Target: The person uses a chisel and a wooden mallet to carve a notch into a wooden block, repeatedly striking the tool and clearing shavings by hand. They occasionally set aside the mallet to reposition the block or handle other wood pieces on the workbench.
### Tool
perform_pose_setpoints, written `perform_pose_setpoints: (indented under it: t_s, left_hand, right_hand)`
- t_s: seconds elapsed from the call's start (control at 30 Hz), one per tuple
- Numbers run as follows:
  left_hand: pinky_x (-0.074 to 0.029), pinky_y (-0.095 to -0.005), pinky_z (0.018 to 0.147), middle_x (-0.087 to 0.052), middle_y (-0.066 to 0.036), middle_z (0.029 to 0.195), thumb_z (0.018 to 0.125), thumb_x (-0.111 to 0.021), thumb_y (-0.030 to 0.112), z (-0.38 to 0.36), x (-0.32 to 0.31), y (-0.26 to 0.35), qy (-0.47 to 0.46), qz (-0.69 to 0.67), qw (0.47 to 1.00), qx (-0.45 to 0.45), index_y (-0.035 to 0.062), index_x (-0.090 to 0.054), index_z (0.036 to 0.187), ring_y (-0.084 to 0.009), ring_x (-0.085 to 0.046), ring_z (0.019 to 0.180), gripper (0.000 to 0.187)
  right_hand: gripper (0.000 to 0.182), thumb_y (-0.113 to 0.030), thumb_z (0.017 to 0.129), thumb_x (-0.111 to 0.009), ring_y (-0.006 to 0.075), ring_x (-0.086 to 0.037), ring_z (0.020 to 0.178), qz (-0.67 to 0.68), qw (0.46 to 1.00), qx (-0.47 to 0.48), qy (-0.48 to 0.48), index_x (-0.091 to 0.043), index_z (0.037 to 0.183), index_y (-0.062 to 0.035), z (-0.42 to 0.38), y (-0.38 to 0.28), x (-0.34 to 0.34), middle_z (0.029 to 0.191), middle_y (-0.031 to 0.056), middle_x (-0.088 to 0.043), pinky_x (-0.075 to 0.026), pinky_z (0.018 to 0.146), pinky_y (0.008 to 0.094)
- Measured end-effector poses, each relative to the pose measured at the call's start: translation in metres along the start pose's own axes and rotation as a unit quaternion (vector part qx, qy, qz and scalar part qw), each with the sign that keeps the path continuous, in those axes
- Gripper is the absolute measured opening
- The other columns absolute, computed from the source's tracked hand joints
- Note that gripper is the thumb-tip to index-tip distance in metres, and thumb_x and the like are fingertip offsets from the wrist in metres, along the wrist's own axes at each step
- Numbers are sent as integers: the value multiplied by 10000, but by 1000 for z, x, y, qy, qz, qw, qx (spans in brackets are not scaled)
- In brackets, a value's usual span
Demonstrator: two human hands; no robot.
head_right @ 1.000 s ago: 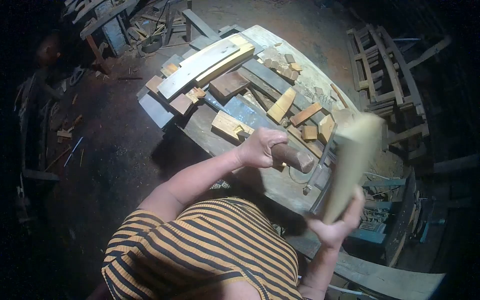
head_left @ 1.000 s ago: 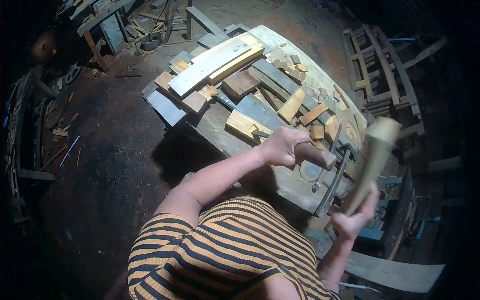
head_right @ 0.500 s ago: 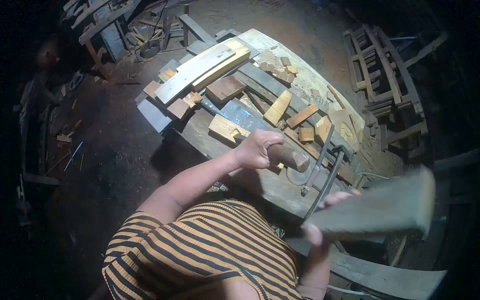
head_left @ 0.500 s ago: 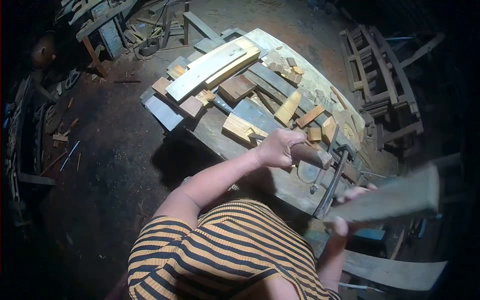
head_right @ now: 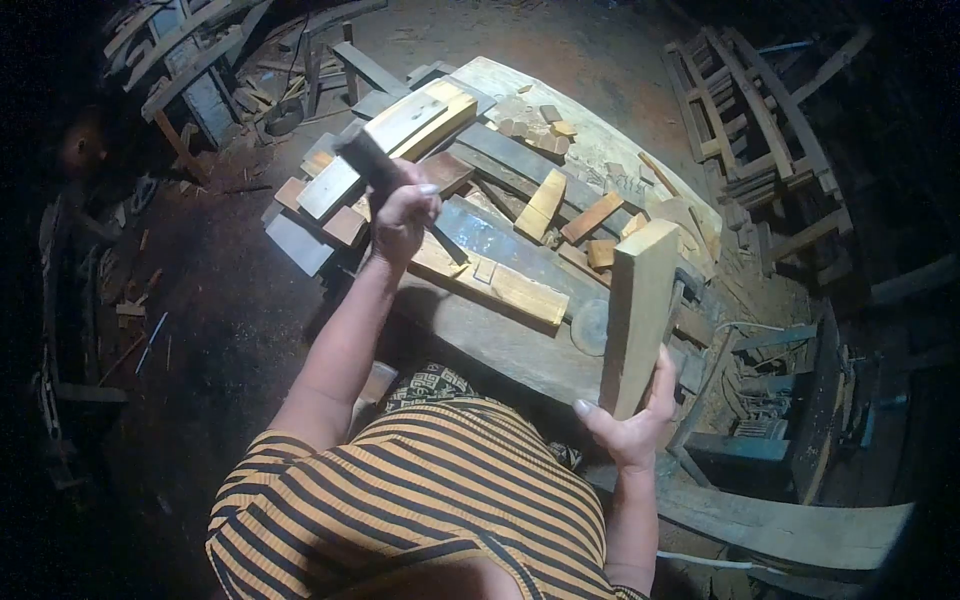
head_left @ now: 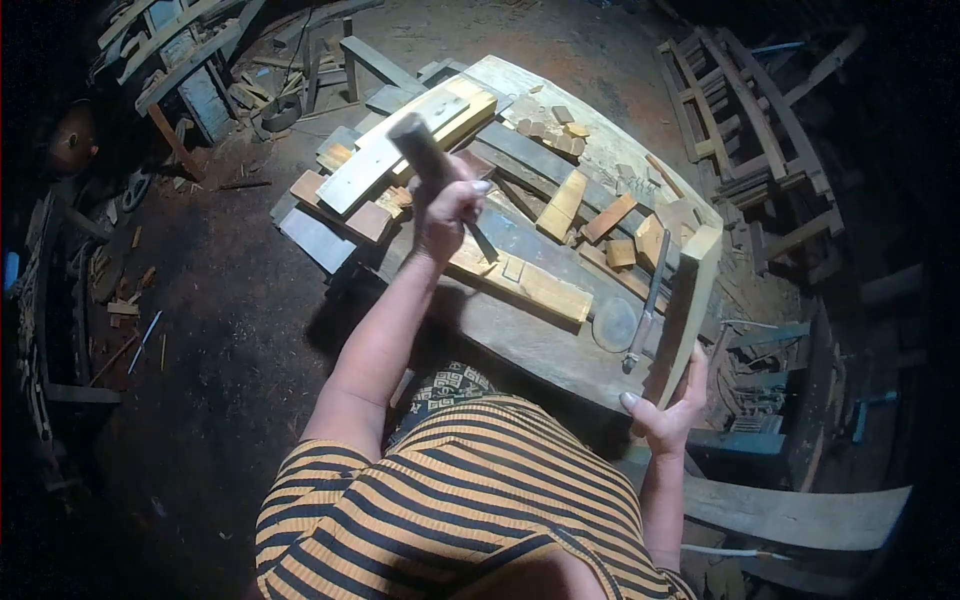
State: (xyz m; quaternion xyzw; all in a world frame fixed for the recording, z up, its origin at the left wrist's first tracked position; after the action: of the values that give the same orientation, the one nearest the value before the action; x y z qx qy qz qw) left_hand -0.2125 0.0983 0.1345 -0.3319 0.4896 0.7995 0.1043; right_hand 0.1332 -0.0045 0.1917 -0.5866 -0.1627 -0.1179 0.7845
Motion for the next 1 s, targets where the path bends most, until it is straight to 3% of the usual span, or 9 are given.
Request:
perform_pose_setpoints:
  t_s: [0.1, 0.53, 0.7, 0.8, 0.83, 0.87, 0.9, 0.93, 1.0]
  left_hand:
    - [-415, -248, 454, -475, -22, 592, 689, -636, 31, 2, 14, -2, 14, -52, 999, -2, 47, -490, 764, -120, -484, 462, 166]
    - [-378, -280, 462, -428, -25, 594, 705, -580, 49, 5, 21, -16, -25, -12, 999, 35, 58, -460, 798, -135, -432, 466, 152]
    - [-381, -270, 461, -429, -24, 592, 697, -608, 84, 6, 14, -20, -58, 1, 998, 38, 55, -466, 787, -129, -442, 472, 170]
    - [-380, -257, 449, -451, -23, 585, 686, -632, 84, 5, 6, -21, -80, 32, 996, 36, 49, -472, 783, -120, -456, 474, 190]
    - [-381, -248, 444, -467, -23, 582, 681, -650, 87, 6, 3, -21, -85, 60, 994, 29, 46, -475, 781, -114, -466, 474, 205]
    - [-381, -248, 444, -467, -23, 582, 681, -650, 87, 7, -2, -19, -87, 61, 994, 29, 46, -475, 781, -114, -466, 474, 205]
    - [-370, -228, 438, -477, -3, 553, 695, -655, 116, 5, -8, -16, -97, 89, 991, 22, 51, -503, 711, -87, -464, 469, 166]
    - [-359, -208, 432, -487, 18, 524, 709, -660, 144, 4, -14, -15, -107, 116, 987, 16, 56, -530, 641, -61, -461, 463, 171]
    - [-358, -212, 432, -473, 22, 506, 703, -671, 128, 4, -19, -15, -114, 110, 987, 14, 61, -521, 596, -61, -460, 457, 196]
  right_hand:
    - [952, -273, 526, -822, 202, -512, 1052, 29, 999, -1, -17, -374, 1307, 35, 2, -3, -11, 1154, 104, -516, -405, 927, 346]
    - [945, -268, 525, -831, 201, -518, 1071, -3, 998, -7, -70, -386, 1303, 31, 23, -10, -34, 1167, 110, -527, -402, 941, 338]
    - [937, -269, 489, -823, 208, -576, 970, -76, 987, 104, -98, -419, 1281, 28, 61, -56, -51, 1075, 127, -581, -455, 864, 316]
    - [900, -205, 462, -774, 204, -528, 1081, -138, 968, 154, -143, -457, 1273, 20, 101, -111, -63, 1143, 103, -549, -400, 937, 318]
    - [856, -238, 477, -787, 223, -591, 967, -160, 944, 270, -97, -486, 1238, 11, 111, -147, -65, 1072, 118, -591, -476, 870, 324]
    - [861, -183, 466, -789, 218, -587, 994, -93, 939, 313, -105, -485, 1251, -4, 121, -171, -66, 1092, 109, -590, -483, 878, 337]
    - [866, -148, 464, -799, 213, -586, 1005, -53, 947, 299, -102, -481, 1256, -7, 127, -192, -66, 1105, 109, -586, -490, 877, 342]
    - [813, -240, 483, -739, 108, -515, 717, 7, 945, 319, -73, -495, 1228, -24, 132, -209, -72, 878, 34, -549, -418, 619, 224]
    - [733, -261, 502, -733, 131, -527, 727, 91, 954, 279, -65, -513, 1158, -20, 139, -218, -87, 886, 61, -556, -427, 626, 249]
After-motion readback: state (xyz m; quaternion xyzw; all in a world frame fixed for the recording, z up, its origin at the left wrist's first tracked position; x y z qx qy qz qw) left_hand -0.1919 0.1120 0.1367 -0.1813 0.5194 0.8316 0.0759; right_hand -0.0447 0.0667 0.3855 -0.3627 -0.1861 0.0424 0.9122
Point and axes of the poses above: each hand's wrist, its own z-axis towards the middle knuckle, its own x-axis out of the back of the hand, y = z × x, the point moved 7 cm from there along z, towards the middle knuckle
